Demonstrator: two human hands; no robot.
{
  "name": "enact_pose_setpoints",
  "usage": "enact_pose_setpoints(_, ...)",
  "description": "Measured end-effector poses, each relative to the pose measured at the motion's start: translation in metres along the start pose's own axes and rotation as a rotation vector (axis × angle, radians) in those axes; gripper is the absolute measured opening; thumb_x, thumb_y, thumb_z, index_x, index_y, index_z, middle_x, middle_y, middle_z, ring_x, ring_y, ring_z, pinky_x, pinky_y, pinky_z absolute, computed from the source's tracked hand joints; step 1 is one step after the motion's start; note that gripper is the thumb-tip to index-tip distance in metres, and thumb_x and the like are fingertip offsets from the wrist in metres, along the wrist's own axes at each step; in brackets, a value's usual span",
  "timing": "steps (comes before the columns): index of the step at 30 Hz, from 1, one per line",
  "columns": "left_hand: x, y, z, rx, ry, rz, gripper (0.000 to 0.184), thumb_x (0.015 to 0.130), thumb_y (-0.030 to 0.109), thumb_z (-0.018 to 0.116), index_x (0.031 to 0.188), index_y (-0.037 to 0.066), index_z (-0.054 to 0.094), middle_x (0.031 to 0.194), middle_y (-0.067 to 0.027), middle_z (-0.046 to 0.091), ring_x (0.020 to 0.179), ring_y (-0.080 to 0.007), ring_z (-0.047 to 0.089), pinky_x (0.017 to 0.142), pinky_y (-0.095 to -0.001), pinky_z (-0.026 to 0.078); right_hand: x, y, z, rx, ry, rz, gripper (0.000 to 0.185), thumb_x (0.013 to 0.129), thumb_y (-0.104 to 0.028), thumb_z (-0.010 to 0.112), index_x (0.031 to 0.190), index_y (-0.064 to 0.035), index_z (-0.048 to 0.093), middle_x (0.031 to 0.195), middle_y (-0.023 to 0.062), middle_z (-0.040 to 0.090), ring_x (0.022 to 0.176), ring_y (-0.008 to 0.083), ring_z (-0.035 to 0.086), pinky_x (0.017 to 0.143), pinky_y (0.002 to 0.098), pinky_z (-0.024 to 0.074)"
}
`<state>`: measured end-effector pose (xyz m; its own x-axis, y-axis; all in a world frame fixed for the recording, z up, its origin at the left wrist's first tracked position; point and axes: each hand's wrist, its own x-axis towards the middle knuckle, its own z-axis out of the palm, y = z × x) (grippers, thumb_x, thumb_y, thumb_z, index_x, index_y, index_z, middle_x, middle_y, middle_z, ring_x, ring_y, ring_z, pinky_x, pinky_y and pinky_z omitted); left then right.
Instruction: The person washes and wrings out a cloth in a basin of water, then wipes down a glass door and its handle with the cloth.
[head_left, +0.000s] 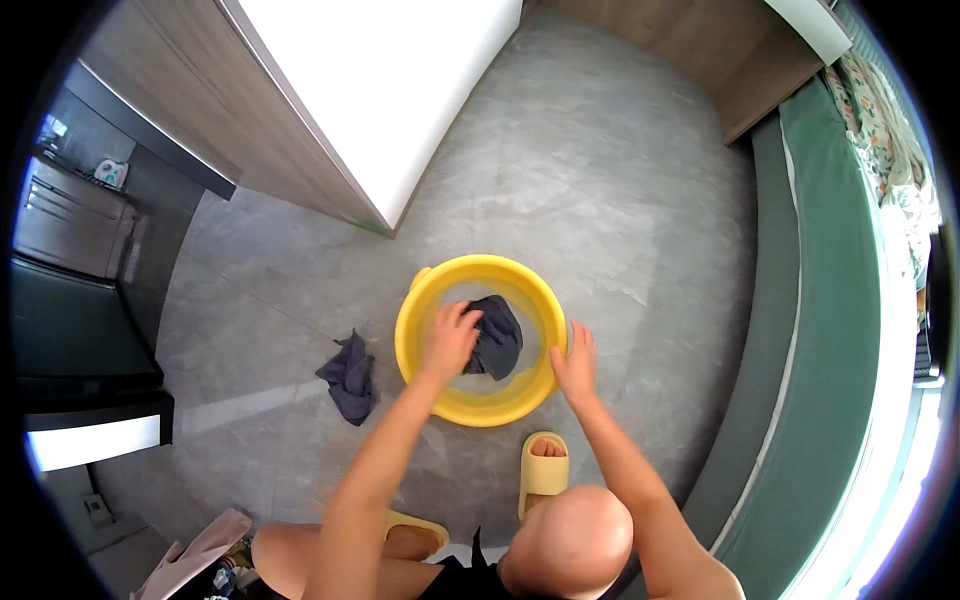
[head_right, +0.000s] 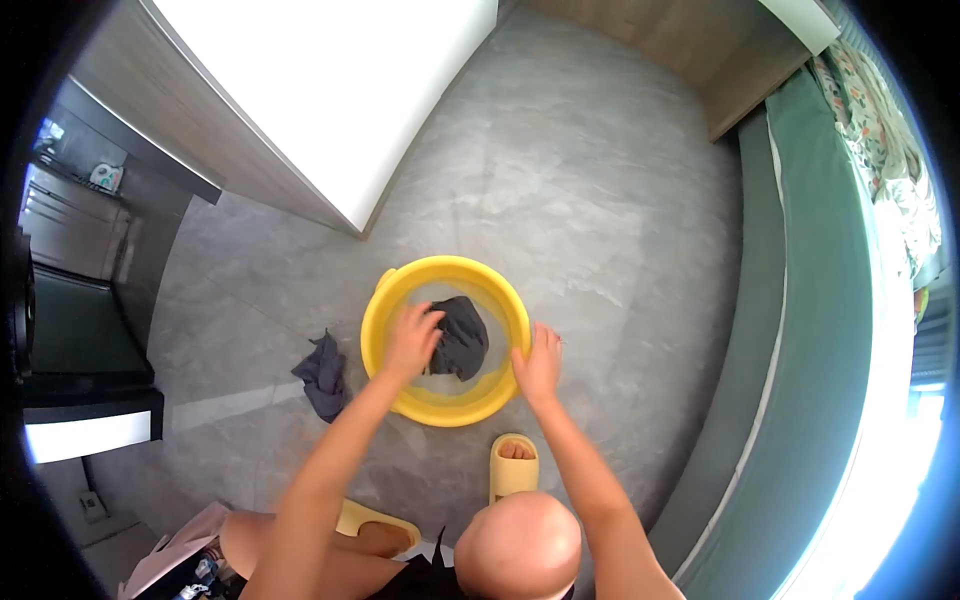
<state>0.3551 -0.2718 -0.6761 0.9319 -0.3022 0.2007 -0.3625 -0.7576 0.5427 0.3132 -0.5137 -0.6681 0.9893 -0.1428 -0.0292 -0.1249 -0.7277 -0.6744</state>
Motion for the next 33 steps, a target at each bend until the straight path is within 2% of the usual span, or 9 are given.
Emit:
enact_pose_setpoints(1,0.003,0.005,0.006,0.069,-0.093,0.0,0.051,0.074,0.017,0.068,0.122,0.02,0.05,0.131,-0.0118,0.041,0.116,-0.0361,0.041,0.094,-0.0459,0.037,-0.005,-0.019,0.0,-0.135,0.182,-0.15,0.043,0.075,-0.013,0.059,0.115,0.0015,0.049,0.108,0.0158,0.057,0.103,0.0303,0.055,0.084,0.0374,0.0447)
enact_pose_setpoints(4,0.009,0.008,0.023,0.38,-0.325,0.021,0.074,0.069,0.026,0.074,0.133,0.031,0.038,0.143,-0.0071,0.026,0.124,-0.0368,0.034,0.095,-0.0512,0.036,-0.019,-0.042,0.02,0.438,-0.259,0.07,0.047,0.077,-0.012,0.057,0.122,-0.0022,0.046,0.119,0.0173,0.05,0.115,0.0302,0.046,0.093,0.0389,0.0379)
enact_pose_setpoints(8,-0.003,-0.004,0.037,0.36,-0.538,-0.145,0.086,0.065,0.031,0.076,0.137,0.036,0.03,0.147,-0.0047,0.017,0.128,-0.0369,0.027,0.094,-0.057,0.034,-0.031,-0.034,0.085,0.613,-0.332,0.54,0.05,0.085,-0.021,0.049,0.132,-0.008,0.037,0.129,0.0131,0.043,0.119,0.0298,0.042,0.098,0.0383,0.034)
enact_pose_setpoints(12,-0.01,0.004,0.047,0.001,-0.371,-0.481,0.086,0.066,0.023,0.076,0.138,0.028,0.029,0.142,-0.0132,0.024,0.116,-0.0366,0.043,0.092,-0.0447,0.041,-0.017,-0.061,0.075,1.053,-0.516,1.045,0.057,0.09,-0.043,0.041,0.137,-0.0141,0.028,0.138,0.0082,0.033,0.123,0.0261,0.038,0.092,0.0497,0.0369)
enact_pose_setpoints(13,-0.018,0.006,0.058,-0.15,-0.116,-0.523,0.07,0.07,0.018,0.072,0.132,0.016,0.039,0.128,-0.0173,0.041,0.105,-0.0331,0.052,0.087,-0.0388,0.044,-0.014,-0.064,0.076,1.193,-0.56,1.109,0.06,0.09,-0.049,0.039,0.138,-0.0158,0.027,0.14,0.0073,0.03,0.124,0.0244,0.036,0.088,0.0551,0.0388)
enact_pose_setpoints(18,-0.034,0.046,0.06,-0.618,0.38,-0.697,0.021,0.073,0.015,0.071,0.085,0.003,0.057,0.082,-0.0088,0.061,0.077,-0.0187,0.058,0.07,-0.0299,0.046,-0.003,-0.059,0.09,1.606,-0.625,1.085,0.055,0.086,-0.058,0.04,0.117,-0.014,0.05,0.113,0.0063,0.055,0.102,0.0217,0.055,0.083,0.0394,0.0478)
enact_pose_setpoints(23,-0.035,0.094,0.03,-0.414,0.289,-0.684,0.025,0.07,0.015,0.071,0.07,0.007,0.047,0.064,-0.0039,0.055,0.058,-0.0206,0.054,0.059,-0.0307,0.043,-0.001,-0.019,0.134,1.796,-0.716,0.958,0.042,0.088,-0.048,0.043,0.1,-0.0101,0.056,0.095,0.007,0.061,0.085,0.0219,0.061,0.072,0.035,0.051)
enact_pose_setpoints(27,-0.022,0.083,0.03,-0.352,0.382,-0.632,0.019,0.07,0.017,0.065,0.079,0.009,0.05,0.067,-0.007,0.057,0.061,-0.0294,0.056,0.06,-0.0383,0.045,-0.015,-0.047,0.126,1.513,-0.478,0.987,0.037,0.089,-0.043,0.043,0.101,-0.0099,0.056,0.095,0.0066,0.061,0.086,0.022,0.06,0.073,0.0354,0.0504)
enact_pose_setpoints(33,-0.025,0.04,0.037,-0.17,0.449,-0.458,0.022,0.071,0.01,0.052,0.093,0.006,0.057,0.106,-0.0157,0.054,0.096,-0.0332,0.052,0.08,-0.0402,0.042,-0.012,-0.076,0.092,1.706,-0.492,0.996,0.034,0.091,-0.038,0.041,0.105,-0.0104,0.055,0.1,0.0066,0.06,0.093,0.0214,0.058,0.081,0.0365,0.0476)
